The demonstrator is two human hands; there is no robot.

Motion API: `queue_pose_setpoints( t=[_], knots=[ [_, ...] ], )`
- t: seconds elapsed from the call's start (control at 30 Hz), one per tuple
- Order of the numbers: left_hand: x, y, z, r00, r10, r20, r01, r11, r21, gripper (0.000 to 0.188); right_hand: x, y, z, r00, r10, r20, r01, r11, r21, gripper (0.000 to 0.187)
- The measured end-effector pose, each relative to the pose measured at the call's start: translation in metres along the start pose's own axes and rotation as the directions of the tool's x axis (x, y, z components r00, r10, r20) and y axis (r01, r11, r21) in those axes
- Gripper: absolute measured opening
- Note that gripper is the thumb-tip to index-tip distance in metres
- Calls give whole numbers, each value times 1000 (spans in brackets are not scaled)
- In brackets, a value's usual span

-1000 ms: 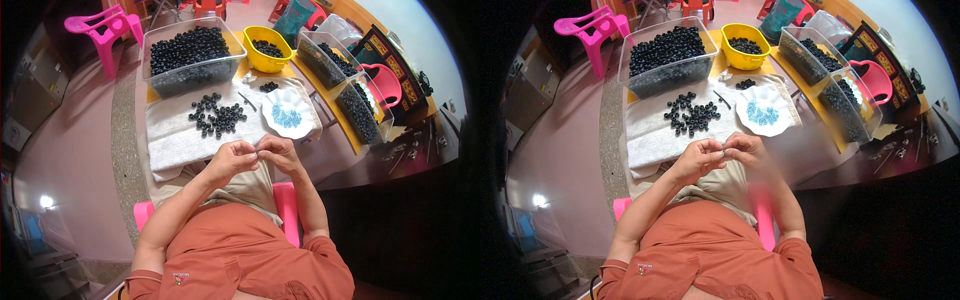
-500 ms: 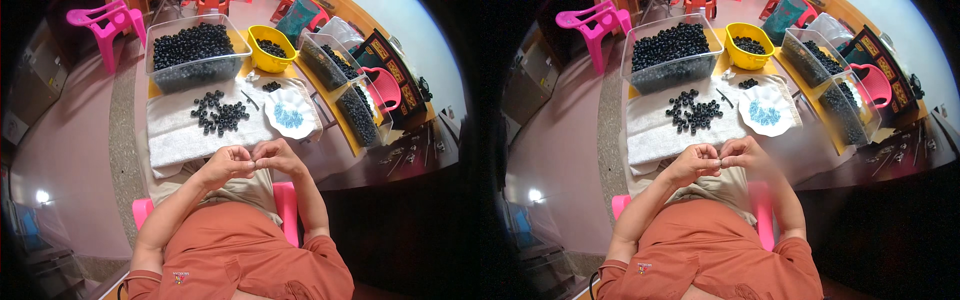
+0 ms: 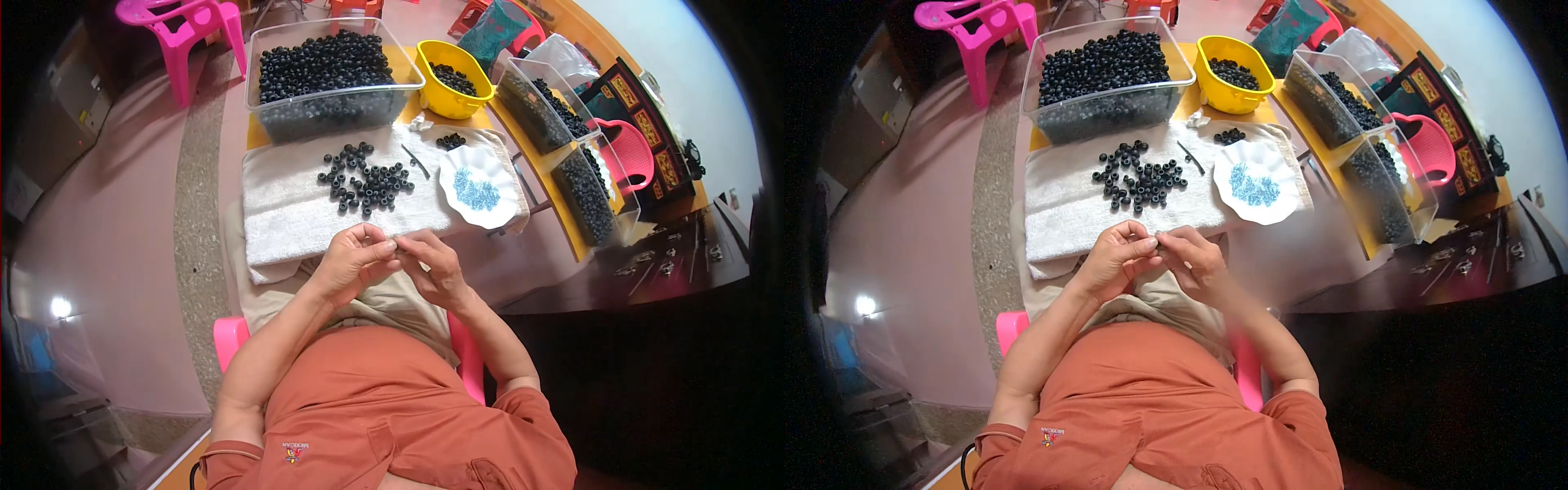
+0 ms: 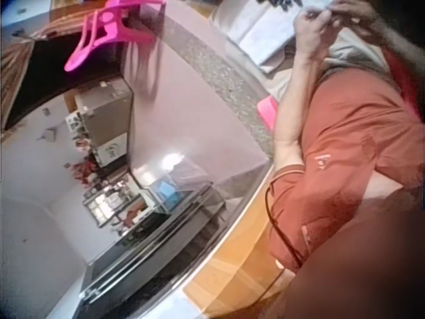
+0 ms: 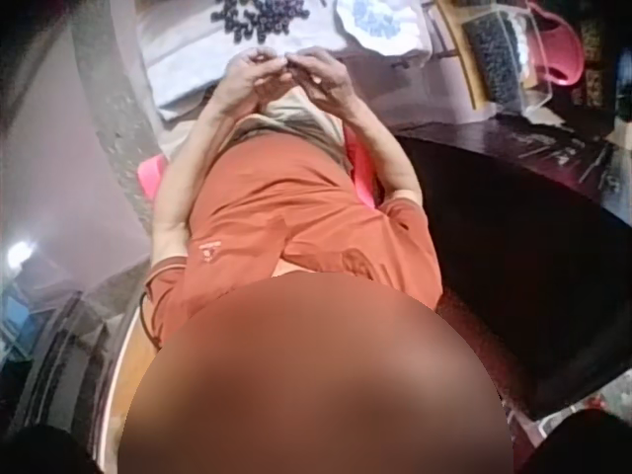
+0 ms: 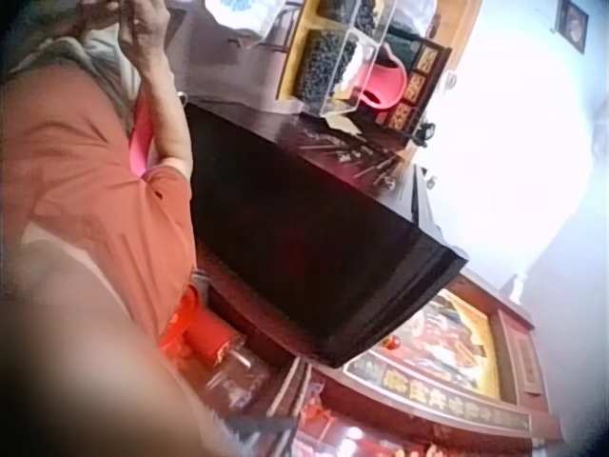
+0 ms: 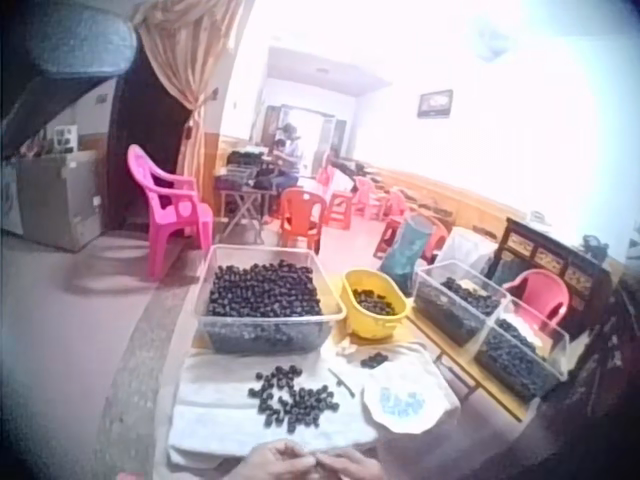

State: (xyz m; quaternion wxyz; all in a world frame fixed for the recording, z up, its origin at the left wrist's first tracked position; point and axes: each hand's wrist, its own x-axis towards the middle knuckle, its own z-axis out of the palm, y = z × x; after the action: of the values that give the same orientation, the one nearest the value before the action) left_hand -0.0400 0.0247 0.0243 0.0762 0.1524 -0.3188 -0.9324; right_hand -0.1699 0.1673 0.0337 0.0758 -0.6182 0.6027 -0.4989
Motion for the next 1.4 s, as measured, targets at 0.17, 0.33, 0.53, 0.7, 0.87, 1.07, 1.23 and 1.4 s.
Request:
queue_pose_setpoints(
  t=[0.17, 0.33, 0.53, 0.7, 0.87, 1.07, 1.23, 1.4],
  knots=[
    [-5, -2, -10, 997, 64, -38, -63, 998, 25, 11, 15, 13, -8, 983, 164, 87, -175, 975, 140, 17],
    [-7, 3, -16, 993, 90, -75, -87, 996, 36, 14, 42, 33, -11, 978, 207, 28, -195, 952, -238, 14],
    [-9, 4, -19, 992, 97, -78, -94, 994, 49, 13, 58, 50, 5, 945, 316, 91, -209, 790, -576, 17],
    [-11, 4, -21, 992, 92, -86, -87, 994, 58, 12, 58, 59, 9, 947, 307, 90, -206, 800, -564, 16],
    [-11, 4, -21, 991, 103, -87, -96, 992, 77, 11, 58, 67, 8, 967, 206, 150, -88, 823, -560, 13],
    [-10, 2, -25, 990, 99, -102, -92, 993, 68, 11, 57, 59, -3, 940, 227, 253, -63, 848, -526, 14],
    [-10, 3, -24, 989, 102, -108, -98, 994, 42, 11, 63, 49, -6, 918, 238, 319, -39, 851, -523, 18],
    [-10, 5, -24, 989, 109, -101, -106, 994, 36, 11, 69, 49, -6, 895, 273, 352, -45, 842, -537, 22]
  ],
)
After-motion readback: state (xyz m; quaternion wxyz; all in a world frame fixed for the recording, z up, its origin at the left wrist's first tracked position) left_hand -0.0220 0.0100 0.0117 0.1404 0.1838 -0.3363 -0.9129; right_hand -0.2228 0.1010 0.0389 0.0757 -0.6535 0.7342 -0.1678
